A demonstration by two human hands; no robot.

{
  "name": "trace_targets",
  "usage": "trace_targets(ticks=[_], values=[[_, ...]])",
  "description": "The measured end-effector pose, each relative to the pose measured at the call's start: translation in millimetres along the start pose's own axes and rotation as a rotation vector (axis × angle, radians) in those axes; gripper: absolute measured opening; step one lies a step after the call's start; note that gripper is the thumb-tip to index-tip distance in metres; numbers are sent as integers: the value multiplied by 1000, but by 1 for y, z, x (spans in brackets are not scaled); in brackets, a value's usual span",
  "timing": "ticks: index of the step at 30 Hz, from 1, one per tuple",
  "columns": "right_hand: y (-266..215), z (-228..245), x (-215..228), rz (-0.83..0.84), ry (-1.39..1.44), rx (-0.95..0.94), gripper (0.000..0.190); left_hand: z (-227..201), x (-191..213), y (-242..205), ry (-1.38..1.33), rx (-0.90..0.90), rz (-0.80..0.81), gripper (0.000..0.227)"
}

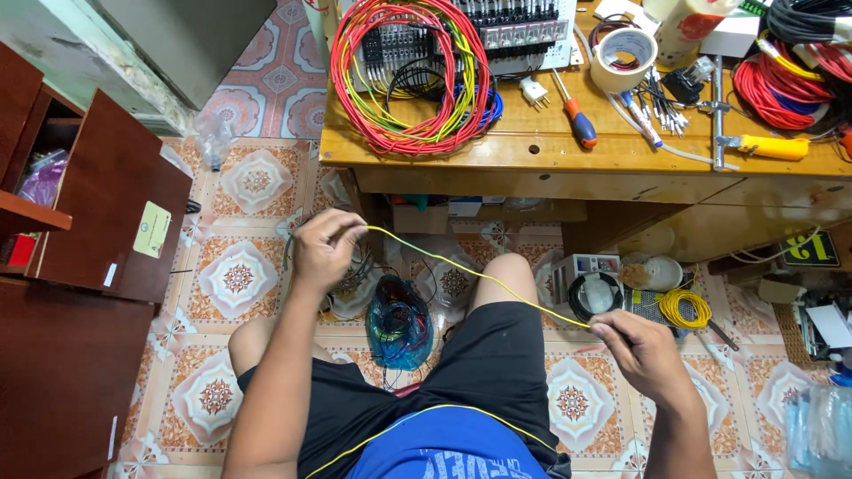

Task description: Coiling yellow electrical wire and securing it with white adhesive tape

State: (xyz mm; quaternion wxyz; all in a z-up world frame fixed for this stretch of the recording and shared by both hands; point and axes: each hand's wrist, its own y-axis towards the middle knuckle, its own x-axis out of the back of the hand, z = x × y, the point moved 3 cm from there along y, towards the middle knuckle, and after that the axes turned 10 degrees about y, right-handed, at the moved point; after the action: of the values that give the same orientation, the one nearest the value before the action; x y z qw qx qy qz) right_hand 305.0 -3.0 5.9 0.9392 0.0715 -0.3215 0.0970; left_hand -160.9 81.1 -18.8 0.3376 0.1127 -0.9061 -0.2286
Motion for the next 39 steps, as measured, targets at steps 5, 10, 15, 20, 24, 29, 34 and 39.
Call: trace_targets(ticks=[5,10,15,20,24,29,34,39], values=[[9,-29,8,-22,-21,-16,13,23,18,15,80,47,-38,10],[45,-39,14,-143,-5,-148,21,56,16,32,224,105,-68,13],[89,-59,24,-202,192,-109,14,60,22,50,287,92,-143,11],[116,-59,32,-179,220,-132,15,64,24,59,328,106,-176,9],[121,-54,29,-53,279,-207,18,77,22,61,375,78,-211,12],[114,-60,30,-54,296,-282,22,83,18,65,360,67,-212,13],[108,-75,37,-25,537,-255,22,80,14,70,363,69,-227,10],[103,-68,42,24,578,-271,17,85,12,70,393,111,-220,10]])
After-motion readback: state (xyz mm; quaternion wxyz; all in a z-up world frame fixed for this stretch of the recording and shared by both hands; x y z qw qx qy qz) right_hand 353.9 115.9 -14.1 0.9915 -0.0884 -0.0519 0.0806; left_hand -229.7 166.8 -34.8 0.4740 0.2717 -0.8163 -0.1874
